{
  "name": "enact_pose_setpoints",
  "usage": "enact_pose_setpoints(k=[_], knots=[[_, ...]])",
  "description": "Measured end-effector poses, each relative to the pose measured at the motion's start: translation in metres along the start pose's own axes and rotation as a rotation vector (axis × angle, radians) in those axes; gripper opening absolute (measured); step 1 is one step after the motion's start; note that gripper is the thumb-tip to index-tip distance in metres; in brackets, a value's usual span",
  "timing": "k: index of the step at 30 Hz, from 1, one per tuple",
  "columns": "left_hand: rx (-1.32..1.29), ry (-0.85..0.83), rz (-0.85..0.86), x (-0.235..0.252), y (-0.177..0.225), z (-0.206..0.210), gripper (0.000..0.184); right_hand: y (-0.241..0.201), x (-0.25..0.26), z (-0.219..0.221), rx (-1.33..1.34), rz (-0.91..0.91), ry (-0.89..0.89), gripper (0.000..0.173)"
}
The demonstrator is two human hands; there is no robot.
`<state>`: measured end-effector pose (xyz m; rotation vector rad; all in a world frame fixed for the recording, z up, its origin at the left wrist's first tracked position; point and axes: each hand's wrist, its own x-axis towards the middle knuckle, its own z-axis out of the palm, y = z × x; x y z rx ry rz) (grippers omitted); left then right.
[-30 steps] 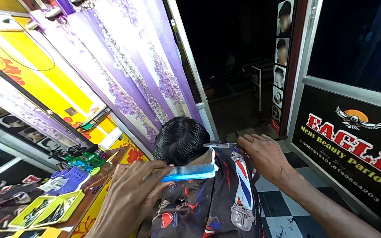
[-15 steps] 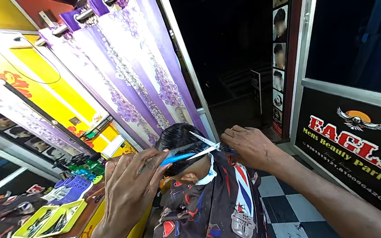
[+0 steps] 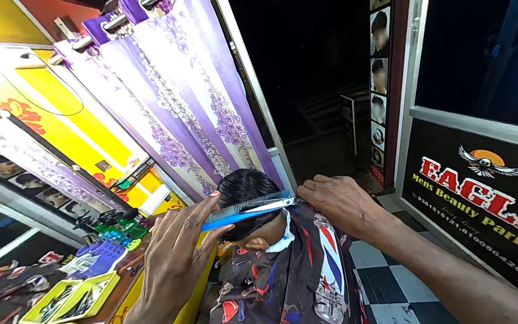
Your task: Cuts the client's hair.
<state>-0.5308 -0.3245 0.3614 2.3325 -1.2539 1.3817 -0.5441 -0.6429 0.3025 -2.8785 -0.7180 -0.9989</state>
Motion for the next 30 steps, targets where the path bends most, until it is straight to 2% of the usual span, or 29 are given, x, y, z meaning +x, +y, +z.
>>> enact_pose_setpoints(k=[2,4,6,8,10,14,19,22,23,26,28,30], knots=[[-0.024,0.017,-0.008,-0.003,0.001,0.000,0.047,0.002,-0.004,-0.002,0.021,0.019,0.015,0.023],[-0.082,0.006,0.000,-0.012,0.002,0.000,0.034,0.011,-0.013,0.002,0.045,0.073,0.030,0.027],[-0.114,-0.118,0.039,-0.023,0.000,-0.003,0.028,0.025,-0.023,0.011,0.045,0.136,0.060,0.030],[-0.082,-0.223,0.066,-0.026,-0.004,-0.004,0.029,0.041,-0.031,0.023,0.040,0.146,0.073,0.031],[-0.033,-0.199,0.052,-0.020,-0.006,-0.004,0.032,0.053,-0.035,0.033,0.039,0.115,0.084,0.028],[0.057,-0.110,0.007,0.008,-0.002,-0.006,0.033,0.058,-0.025,0.032,0.091,0.036,0.010,0.035],[0.110,-0.075,0.022,0.023,-0.002,-0.001,0.034,0.057,-0.008,0.027,0.108,-0.009,-0.059,0.028],[0.100,-0.059,0.045,0.025,0.001,0.001,0.035,0.052,0.003,0.019,0.096,-0.044,-0.167,0.050],[0.098,-0.056,0.048,0.025,0.001,0.001,0.038,0.047,0.007,0.016,0.090,-0.059,-0.169,0.052],[0.087,-0.051,0.032,0.025,0.006,0.000,0.046,0.036,0.012,0.008,0.098,-0.099,-0.087,0.038],[0.109,-0.034,0.018,0.024,0.009,-0.002,0.043,0.034,0.008,0.005,0.108,-0.097,-0.054,0.024],[0.155,-0.008,-0.055,0.021,0.017,-0.005,0.034,0.037,0.001,0.004,0.124,-0.043,-0.045,0.024]])
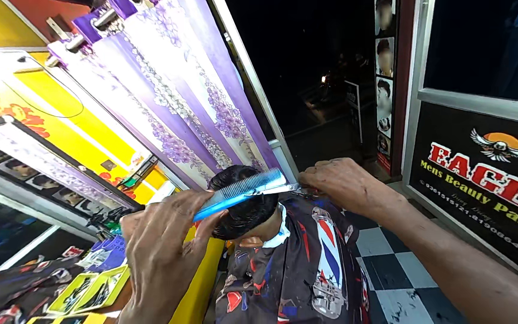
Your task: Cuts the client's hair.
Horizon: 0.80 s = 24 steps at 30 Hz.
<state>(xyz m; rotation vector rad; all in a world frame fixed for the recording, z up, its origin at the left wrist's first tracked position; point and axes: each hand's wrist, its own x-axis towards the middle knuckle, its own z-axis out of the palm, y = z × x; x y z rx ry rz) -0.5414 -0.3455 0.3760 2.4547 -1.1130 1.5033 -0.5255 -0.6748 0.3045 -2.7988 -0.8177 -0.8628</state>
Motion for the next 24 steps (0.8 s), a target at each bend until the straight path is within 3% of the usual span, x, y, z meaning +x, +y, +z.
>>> enact_pose_setpoints(k=[5,10,13,16,20,24], knots=[[-0.049,-0.096,-0.277,-0.021,0.024,-0.009,0.029,0.005,-0.020,0.019,0.031,0.254,0.146,0.012],[-0.093,-0.143,-0.232,-0.049,0.044,-0.006,0.028,0.008,-0.040,0.037,0.076,0.285,0.205,0.022],[-0.054,-0.167,-0.170,-0.065,0.044,0.000,0.028,0.009,-0.047,0.044,0.081,0.273,0.217,0.019],[-0.052,-0.232,-0.113,-0.079,0.038,0.002,0.029,0.011,-0.051,0.051,0.072,0.256,0.212,0.026],[-0.179,-0.322,-0.139,-0.090,0.021,0.000,0.027,0.009,-0.053,0.054,0.024,0.265,0.193,0.020],[-0.216,-0.247,-0.144,-0.084,0.008,-0.005,0.029,0.005,-0.050,0.057,-0.020,0.251,0.161,0.026]])
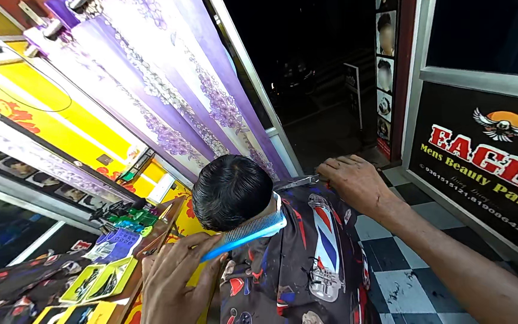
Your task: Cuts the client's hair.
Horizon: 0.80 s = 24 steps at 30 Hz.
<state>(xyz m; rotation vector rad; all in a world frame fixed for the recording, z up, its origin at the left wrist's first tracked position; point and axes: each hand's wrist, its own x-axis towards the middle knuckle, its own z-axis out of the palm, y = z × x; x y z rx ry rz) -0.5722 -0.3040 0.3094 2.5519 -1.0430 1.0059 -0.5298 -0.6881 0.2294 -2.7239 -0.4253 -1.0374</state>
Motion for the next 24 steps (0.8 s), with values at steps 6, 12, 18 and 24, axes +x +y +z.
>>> enact_pose_setpoints(k=[6,12,18,24], knots=[[0.155,0.151,0.102,0.018,0.002,-0.005,0.027,-0.012,0.007,0.007,-0.039,-0.102,0.010,0.029],[0.220,0.211,0.143,0.022,0.001,-0.004,0.024,-0.036,0.024,0.002,-0.057,-0.159,-0.031,0.031],[0.211,0.223,0.153,0.020,0.001,-0.005,0.024,-0.049,0.017,-0.007,-0.030,-0.219,-0.035,0.023],[0.202,0.244,0.154,0.016,0.000,-0.005,0.023,-0.045,0.010,-0.006,-0.046,-0.149,-0.029,0.023]])
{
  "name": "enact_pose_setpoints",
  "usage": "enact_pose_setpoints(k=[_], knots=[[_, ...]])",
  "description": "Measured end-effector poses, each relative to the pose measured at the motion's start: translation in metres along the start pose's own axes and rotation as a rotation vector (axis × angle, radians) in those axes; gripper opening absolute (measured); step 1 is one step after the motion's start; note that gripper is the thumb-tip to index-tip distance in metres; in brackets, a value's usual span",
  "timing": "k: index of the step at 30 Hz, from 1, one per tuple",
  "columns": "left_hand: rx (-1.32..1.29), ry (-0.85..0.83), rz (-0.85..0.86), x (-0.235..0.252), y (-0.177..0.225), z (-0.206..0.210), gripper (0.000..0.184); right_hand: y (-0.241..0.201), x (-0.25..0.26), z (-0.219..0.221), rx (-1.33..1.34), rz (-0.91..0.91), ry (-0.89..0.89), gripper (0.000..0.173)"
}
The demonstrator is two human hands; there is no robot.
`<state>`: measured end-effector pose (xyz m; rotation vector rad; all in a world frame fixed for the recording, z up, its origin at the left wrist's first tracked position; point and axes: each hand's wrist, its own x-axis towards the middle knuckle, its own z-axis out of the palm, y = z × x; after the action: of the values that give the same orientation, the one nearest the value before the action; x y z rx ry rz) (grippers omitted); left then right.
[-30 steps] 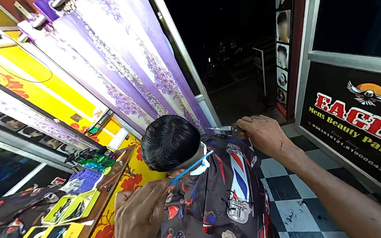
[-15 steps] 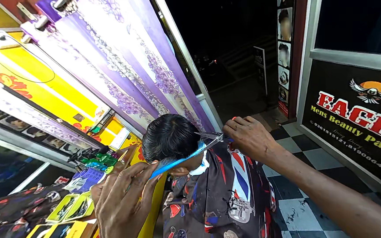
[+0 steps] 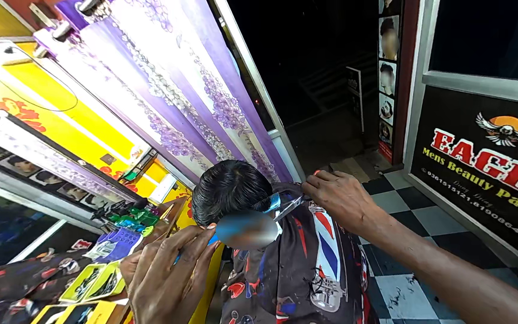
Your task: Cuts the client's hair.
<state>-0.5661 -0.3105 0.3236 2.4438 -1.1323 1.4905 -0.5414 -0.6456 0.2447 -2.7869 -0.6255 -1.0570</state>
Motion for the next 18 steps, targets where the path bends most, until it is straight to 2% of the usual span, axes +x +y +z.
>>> enact_pose_setpoints(k=[2,7,12,15,18], knots=[[-0.004,0.006,-0.001,-0.001,0.000,0.000,0.022,-0.006,0.005,-0.002,-0.017,0.012,-0.012,0.028],[-0.030,0.027,-0.014,-0.003,-0.001,0.000,0.023,-0.023,0.010,-0.008,-0.014,-0.049,0.019,0.018],[-0.120,0.116,-0.189,0.001,-0.010,-0.015,0.032,-0.018,-0.003,0.000,0.155,0.067,0.063,0.026],[-0.282,-0.025,-0.310,-0.002,-0.030,-0.020,0.029,-0.015,-0.010,0.011,0.279,0.180,0.118,0.024],[-0.330,-0.150,-0.285,-0.019,-0.037,-0.018,0.027,-0.025,-0.021,0.019,0.289,0.263,0.143,0.017]])
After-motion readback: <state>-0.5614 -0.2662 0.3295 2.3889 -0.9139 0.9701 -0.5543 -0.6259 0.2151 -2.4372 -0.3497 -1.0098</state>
